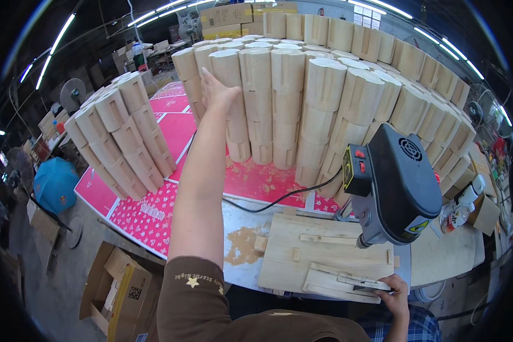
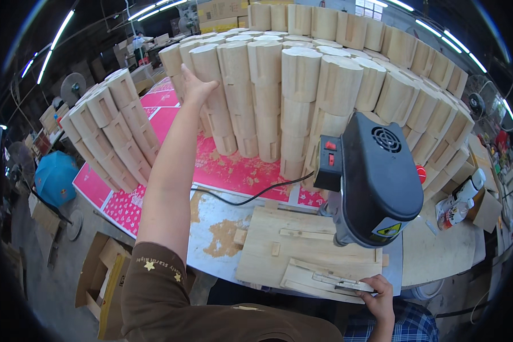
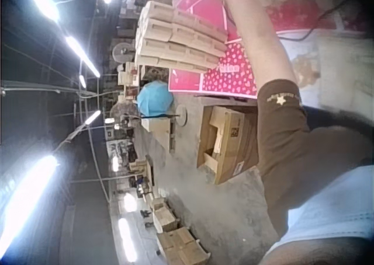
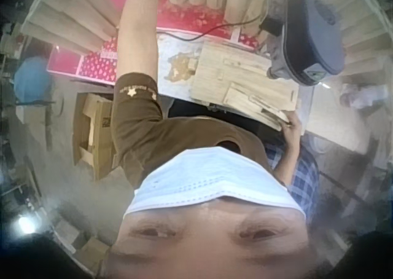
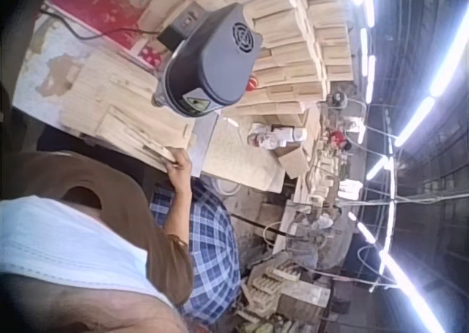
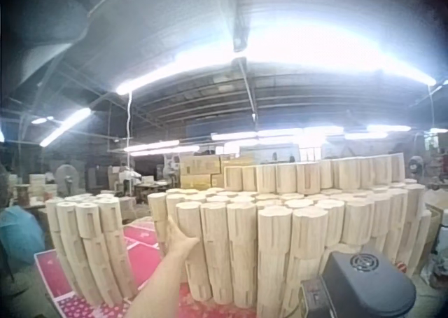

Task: Using a drill press to drill holes into cylindrical wood blocks for furniture manufacturing.

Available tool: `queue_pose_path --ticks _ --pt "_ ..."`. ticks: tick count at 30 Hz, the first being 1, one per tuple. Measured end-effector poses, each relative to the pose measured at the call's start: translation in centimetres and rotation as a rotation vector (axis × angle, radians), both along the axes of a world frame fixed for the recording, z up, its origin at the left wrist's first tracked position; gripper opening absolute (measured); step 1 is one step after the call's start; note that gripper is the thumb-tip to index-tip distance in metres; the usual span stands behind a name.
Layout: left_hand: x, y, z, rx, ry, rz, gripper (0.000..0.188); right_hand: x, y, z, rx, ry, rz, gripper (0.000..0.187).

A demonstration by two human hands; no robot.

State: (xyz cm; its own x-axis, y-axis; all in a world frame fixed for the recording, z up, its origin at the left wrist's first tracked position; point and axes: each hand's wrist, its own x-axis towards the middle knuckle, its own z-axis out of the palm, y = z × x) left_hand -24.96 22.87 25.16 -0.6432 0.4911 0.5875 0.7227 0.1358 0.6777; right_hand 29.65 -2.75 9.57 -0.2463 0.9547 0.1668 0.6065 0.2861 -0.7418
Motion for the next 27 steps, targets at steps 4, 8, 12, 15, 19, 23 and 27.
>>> queue_pose_path --ticks 4,8,12,15,19,23,27 --pt "-1.3 3.3 0.1 -0.041 -0.132 0.039 0.117 -0.2 0.2 -0.2 0.0 -0.014 -0.021 0.026" --pt "-2.6 4.6 -0.1 -0.02 -0.202 0.02 0.121 0.2 0.2 -0.1 -0.018 -0.022 -0.012 0.029" --pt "-5.9 8.7 -2.5 0.063 -0.228 -0.005 0.126 0.5 0.1 -0.6 -0.013 -0.008 -0.004 0.029" --pt "-6.0 7.6 -2.4 0.132 -0.185 -0.091 0.12 0.3 0.3 -0.5 0.001 -0.002 0.0 0.028" --pt "-5.5 4.7 -1.6 0.313 -0.232 -0.158 0.112 0.4 0.3 -0.6 -0.003 0.02 0.017 0.028" --pt "-3.4 -2.3 -1.6 0.82 -0.518 -0.513 0.079 0.7 -0.2 -0.4 0.0 0.015 0.03 0.028" --pt "1.2 -10.2 -6.1 0.697 -0.796 -0.917 0.062 0.8 -0.3 -0.5 0.005 0.0 0.015 0.029"
